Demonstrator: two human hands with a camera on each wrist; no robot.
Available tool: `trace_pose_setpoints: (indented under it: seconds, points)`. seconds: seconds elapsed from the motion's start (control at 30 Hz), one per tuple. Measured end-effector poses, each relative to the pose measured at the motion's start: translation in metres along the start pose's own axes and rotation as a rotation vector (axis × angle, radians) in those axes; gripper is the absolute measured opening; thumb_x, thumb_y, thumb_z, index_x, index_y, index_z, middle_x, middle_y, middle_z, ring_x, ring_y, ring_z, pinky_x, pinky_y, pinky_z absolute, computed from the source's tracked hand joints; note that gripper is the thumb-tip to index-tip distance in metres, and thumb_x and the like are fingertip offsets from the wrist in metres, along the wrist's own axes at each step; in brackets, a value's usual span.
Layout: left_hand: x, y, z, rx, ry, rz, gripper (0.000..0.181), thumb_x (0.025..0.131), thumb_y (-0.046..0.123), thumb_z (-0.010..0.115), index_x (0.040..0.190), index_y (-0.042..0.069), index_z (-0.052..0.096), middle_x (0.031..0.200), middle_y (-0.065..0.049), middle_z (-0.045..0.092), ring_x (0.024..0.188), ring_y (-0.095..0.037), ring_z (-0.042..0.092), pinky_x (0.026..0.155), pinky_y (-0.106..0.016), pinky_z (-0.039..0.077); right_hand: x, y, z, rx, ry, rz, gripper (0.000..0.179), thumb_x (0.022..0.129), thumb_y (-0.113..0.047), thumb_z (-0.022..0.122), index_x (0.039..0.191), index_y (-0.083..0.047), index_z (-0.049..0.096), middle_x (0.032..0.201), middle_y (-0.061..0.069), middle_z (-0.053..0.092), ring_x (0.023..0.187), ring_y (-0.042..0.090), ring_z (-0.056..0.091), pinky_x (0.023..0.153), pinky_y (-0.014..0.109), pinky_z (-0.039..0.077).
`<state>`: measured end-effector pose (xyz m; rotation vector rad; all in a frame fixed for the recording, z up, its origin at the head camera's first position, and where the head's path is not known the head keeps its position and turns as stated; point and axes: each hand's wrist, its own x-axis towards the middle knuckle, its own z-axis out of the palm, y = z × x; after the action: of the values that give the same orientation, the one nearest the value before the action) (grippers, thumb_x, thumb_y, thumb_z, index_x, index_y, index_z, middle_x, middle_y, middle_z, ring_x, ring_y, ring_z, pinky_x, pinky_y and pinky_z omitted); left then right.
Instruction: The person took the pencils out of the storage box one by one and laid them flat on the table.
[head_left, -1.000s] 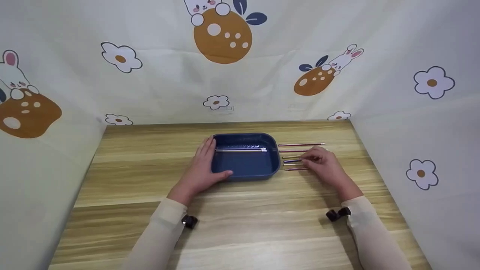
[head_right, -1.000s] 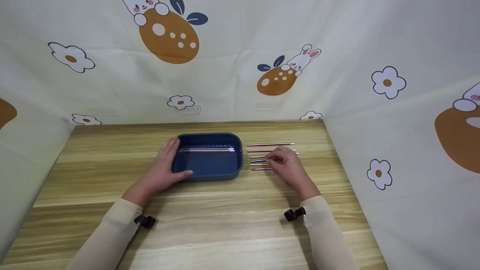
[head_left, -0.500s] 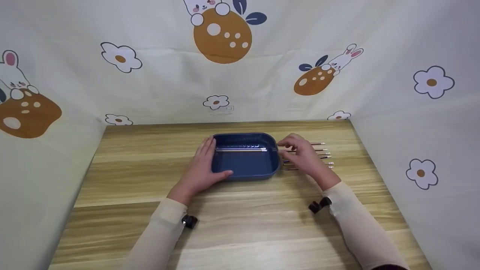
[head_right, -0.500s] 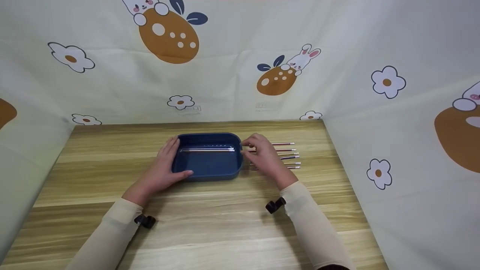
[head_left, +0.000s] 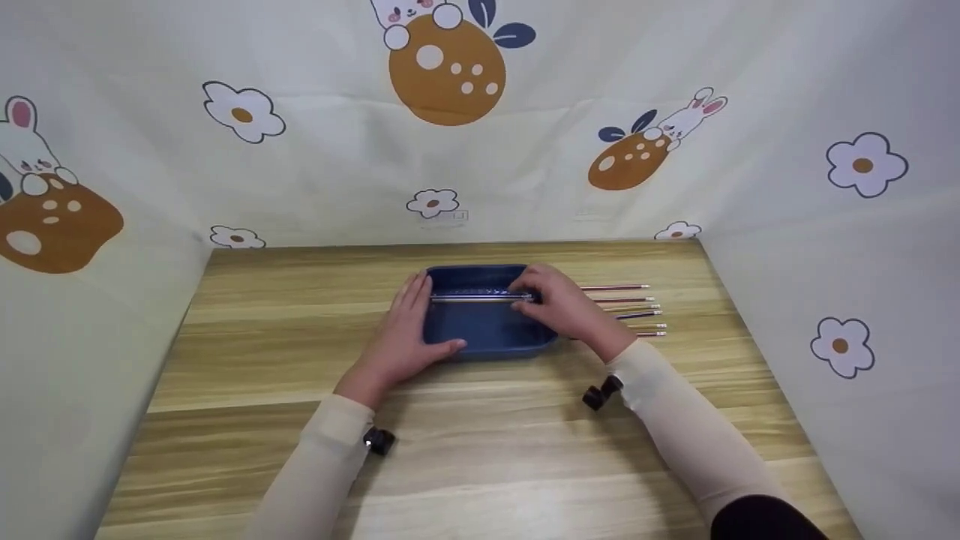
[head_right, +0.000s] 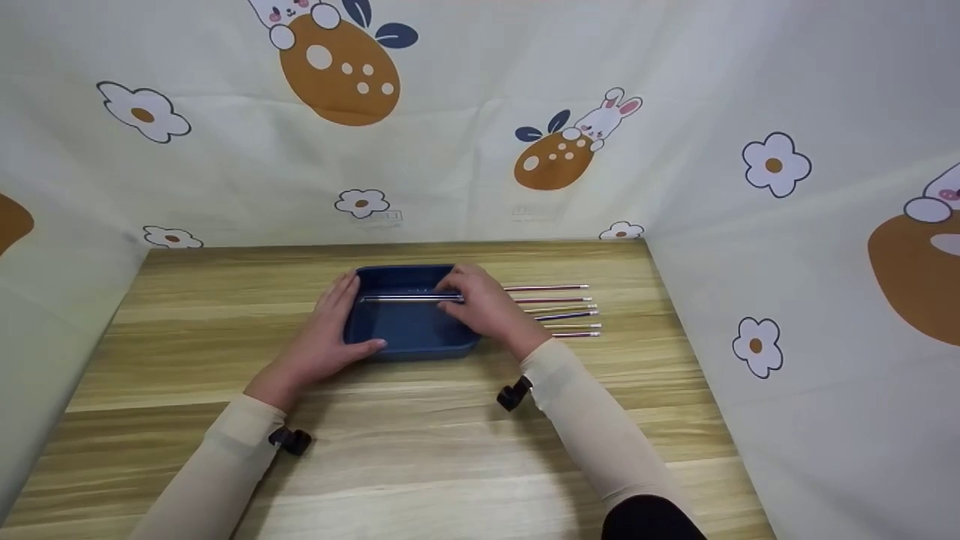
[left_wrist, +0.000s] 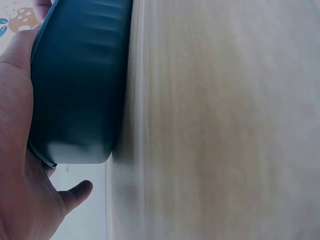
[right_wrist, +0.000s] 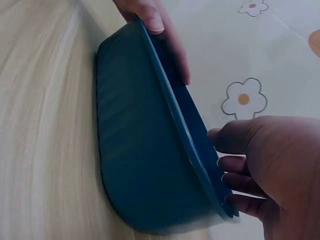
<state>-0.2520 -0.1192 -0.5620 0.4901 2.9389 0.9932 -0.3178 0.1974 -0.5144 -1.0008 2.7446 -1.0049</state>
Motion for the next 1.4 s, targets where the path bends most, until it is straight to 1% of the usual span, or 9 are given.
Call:
trace_pose_setpoints:
  seconds: [0.2, 0.37, 0.47, 0.57, 0.73, 0.83, 1.03, 1.23, 1.4]
  points:
    - [0.000, -0.002, -0.001, 0.006, -0.001, 0.000, 0.130, 0.089, 0.076, 0.078, 0.177, 0.005, 0.014, 0.186, -0.009, 0.006, 0.171, -0.029, 0.001, 0.135, -0.057, 0.019, 0.017, -0.007, 0.008, -0.052, -0.060, 0.019, 0.022, 0.102, -0.011, 0.080, 0.123, -0.004, 0.080, 0.118, 0.011, 0.070, 0.114, 0.030, 0.066, 0.103, 0.049, 0.055]
    - [0.000, -0.002, -0.001, 0.010, -0.010, -0.008, 0.129, 0.090, 0.074, 0.079, 0.178, 0.006, 0.013, 0.186, -0.008, 0.005, 0.171, -0.028, 0.000, 0.135, -0.058, 0.019, 0.030, -0.011, 0.017, -0.095, -0.075, 0.039, 0.024, 0.100, -0.007, 0.081, 0.122, 0.000, 0.079, 0.119, 0.016, 0.072, 0.115, 0.034, 0.067, 0.107, 0.051, 0.053]
    - [0.000, -0.002, -0.002, 0.007, -0.007, -0.017, 0.129, 0.090, 0.073, 0.080, 0.178, 0.007, 0.013, 0.187, -0.008, 0.005, 0.171, -0.028, -0.001, 0.134, -0.060, 0.019, 0.036, -0.013, 0.024, -0.117, -0.078, 0.057, 0.023, 0.099, -0.005, 0.081, 0.121, 0.000, 0.079, 0.118, 0.016, 0.072, 0.115, 0.035, 0.067, 0.107, 0.050, 0.053]
    - [0.000, -0.002, -0.002, 0.010, -0.004, -0.017, 0.130, 0.089, 0.076, 0.078, 0.178, 0.007, 0.013, 0.187, -0.007, 0.005, 0.171, -0.028, 0.000, 0.134, -0.061, 0.020, 0.041, -0.013, 0.031, -0.150, -0.078, 0.067, 0.022, 0.098, -0.004, 0.080, 0.120, 0.000, 0.079, 0.117, 0.016, 0.072, 0.115, 0.034, 0.068, 0.107, 0.049, 0.054]
    - [0.000, -0.002, -0.001, 0.012, -0.001, -0.004, 0.130, 0.089, 0.077, 0.077, 0.178, 0.006, 0.014, 0.187, -0.007, 0.005, 0.171, -0.028, 0.000, 0.134, -0.059, 0.020, 0.043, -0.014, 0.038, -0.206, -0.072, 0.050, 0.021, 0.098, -0.004, 0.080, 0.118, -0.001, 0.080, 0.116, 0.015, 0.072, 0.114, 0.035, 0.068, 0.105, 0.049, 0.054]
    - [0.000, -0.002, -0.001, 0.009, -0.001, -0.007, 0.129, 0.090, 0.075, 0.079, 0.178, 0.006, 0.014, 0.187, -0.007, 0.005, 0.171, -0.027, 0.000, 0.134, -0.058, 0.020, 0.044, -0.013, 0.040, -0.222, -0.068, 0.030, 0.019, 0.098, -0.004, 0.080, 0.117, -0.001, 0.081, 0.115, 0.015, 0.072, 0.114, 0.035, 0.068, 0.105, 0.050, 0.054]
    - [0.000, -0.001, 0.000, 0.001, 0.010, 0.008, 0.127, 0.090, 0.069, 0.082, 0.177, 0.005, 0.015, 0.186, -0.009, 0.007, 0.171, -0.030, 0.001, 0.135, -0.057, 0.019, 0.043, -0.008, 0.043, -0.255, -0.065, 0.033, 0.018, 0.097, -0.004, 0.081, 0.115, -0.002, 0.081, 0.112, 0.014, 0.073, 0.113, 0.035, 0.069, 0.105, 0.049, 0.054]
    - [0.001, -0.002, 0.000, 0.016, 0.022, 0.031, 0.129, 0.089, 0.076, 0.078, 0.176, 0.003, 0.017, 0.186, -0.011, 0.011, 0.171, -0.030, 0.005, 0.135, -0.052, 0.020, 0.043, -0.005, 0.045, -0.289, -0.055, 0.003, 0.018, 0.095, -0.003, 0.081, 0.113, -0.002, 0.082, 0.109, 0.015, 0.074, 0.110, 0.037, 0.069, 0.103, 0.049, 0.055]
    - [0.002, -0.003, 0.001, 0.020, 0.019, 0.034, 0.130, 0.089, 0.080, 0.075, 0.177, 0.003, 0.016, 0.185, -0.012, 0.011, 0.171, -0.030, 0.006, 0.135, -0.052, 0.020, 0.042, -0.004, 0.046, -0.292, -0.054, 0.015, 0.018, 0.095, -0.003, 0.083, 0.113, -0.002, 0.082, 0.109, 0.014, 0.074, 0.110, 0.036, 0.069, 0.103, 0.049, 0.055]
